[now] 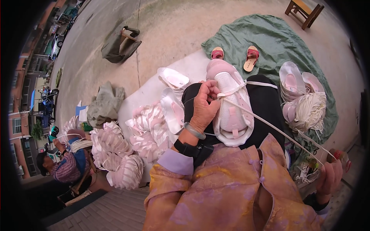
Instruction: The recorder is lacing a pink and white shoe by hand while sitting outdoors.
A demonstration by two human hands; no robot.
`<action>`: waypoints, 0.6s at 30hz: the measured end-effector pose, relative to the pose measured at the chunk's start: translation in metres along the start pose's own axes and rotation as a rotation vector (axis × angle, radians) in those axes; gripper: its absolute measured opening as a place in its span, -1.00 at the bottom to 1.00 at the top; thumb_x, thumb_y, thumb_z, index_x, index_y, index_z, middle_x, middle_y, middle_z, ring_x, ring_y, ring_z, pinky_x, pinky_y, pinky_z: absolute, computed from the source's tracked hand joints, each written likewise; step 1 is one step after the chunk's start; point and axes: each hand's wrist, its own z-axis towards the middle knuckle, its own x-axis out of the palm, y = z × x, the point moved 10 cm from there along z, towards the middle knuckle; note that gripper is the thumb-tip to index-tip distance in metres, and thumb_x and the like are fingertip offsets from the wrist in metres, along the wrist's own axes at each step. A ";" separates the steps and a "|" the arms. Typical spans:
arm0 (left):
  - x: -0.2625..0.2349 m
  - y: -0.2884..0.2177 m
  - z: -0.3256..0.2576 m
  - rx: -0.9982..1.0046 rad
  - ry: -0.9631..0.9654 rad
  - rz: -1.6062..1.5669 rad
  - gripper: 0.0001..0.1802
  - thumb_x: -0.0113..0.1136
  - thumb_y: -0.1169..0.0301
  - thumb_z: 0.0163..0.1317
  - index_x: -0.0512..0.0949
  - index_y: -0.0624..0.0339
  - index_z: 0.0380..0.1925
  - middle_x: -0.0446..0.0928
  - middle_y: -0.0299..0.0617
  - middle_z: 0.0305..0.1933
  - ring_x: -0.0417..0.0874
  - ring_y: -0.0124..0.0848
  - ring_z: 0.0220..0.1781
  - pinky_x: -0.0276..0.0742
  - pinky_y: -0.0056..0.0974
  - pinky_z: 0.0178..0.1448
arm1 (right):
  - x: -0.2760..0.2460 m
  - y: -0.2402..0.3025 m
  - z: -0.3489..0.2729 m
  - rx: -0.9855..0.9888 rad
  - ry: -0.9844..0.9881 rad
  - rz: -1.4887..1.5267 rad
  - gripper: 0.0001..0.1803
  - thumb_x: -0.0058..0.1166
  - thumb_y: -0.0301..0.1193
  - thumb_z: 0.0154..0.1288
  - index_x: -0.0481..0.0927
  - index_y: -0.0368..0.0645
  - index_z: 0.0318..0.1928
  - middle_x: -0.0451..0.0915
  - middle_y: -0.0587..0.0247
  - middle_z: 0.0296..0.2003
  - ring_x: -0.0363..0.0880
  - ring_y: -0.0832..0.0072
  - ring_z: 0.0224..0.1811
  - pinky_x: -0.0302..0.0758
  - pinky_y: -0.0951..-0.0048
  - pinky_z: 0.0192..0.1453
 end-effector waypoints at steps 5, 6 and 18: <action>0.004 -0.005 -0.003 0.061 -0.033 0.131 -0.44 0.19 0.60 -0.05 0.35 0.25 0.05 0.39 -0.41 -0.25 0.35 -0.65 -0.29 0.32 -0.55 -0.19 | 0.046 -0.012 -0.020 0.090 0.044 0.235 -0.85 0.10 -0.61 0.08 0.44 -0.25 -0.31 0.41 0.17 -0.55 0.31 0.23 -0.56 0.22 0.26 -0.43; 0.002 -0.007 -0.004 0.087 -0.054 0.167 -0.43 0.19 0.59 -0.06 0.35 0.26 0.05 0.39 -0.41 -0.25 0.35 -0.66 -0.32 0.33 -0.55 -0.23 | 0.055 -0.012 -0.022 0.123 0.058 0.330 -0.85 0.11 -0.62 0.06 0.45 -0.23 -0.32 0.42 0.20 -0.55 0.30 0.26 -0.57 0.19 0.28 -0.46; -0.004 0.008 -0.002 0.036 -0.127 0.104 -0.49 0.21 0.57 -0.07 0.36 0.29 -0.03 0.41 -0.35 -0.35 0.38 -0.64 -0.42 0.39 -0.54 -0.31 | 0.207 -0.034 -0.061 0.790 0.844 1.024 -0.75 0.17 -0.31 0.17 0.47 -0.25 -0.37 0.36 0.26 -0.62 0.36 0.43 -0.61 0.31 0.47 -0.52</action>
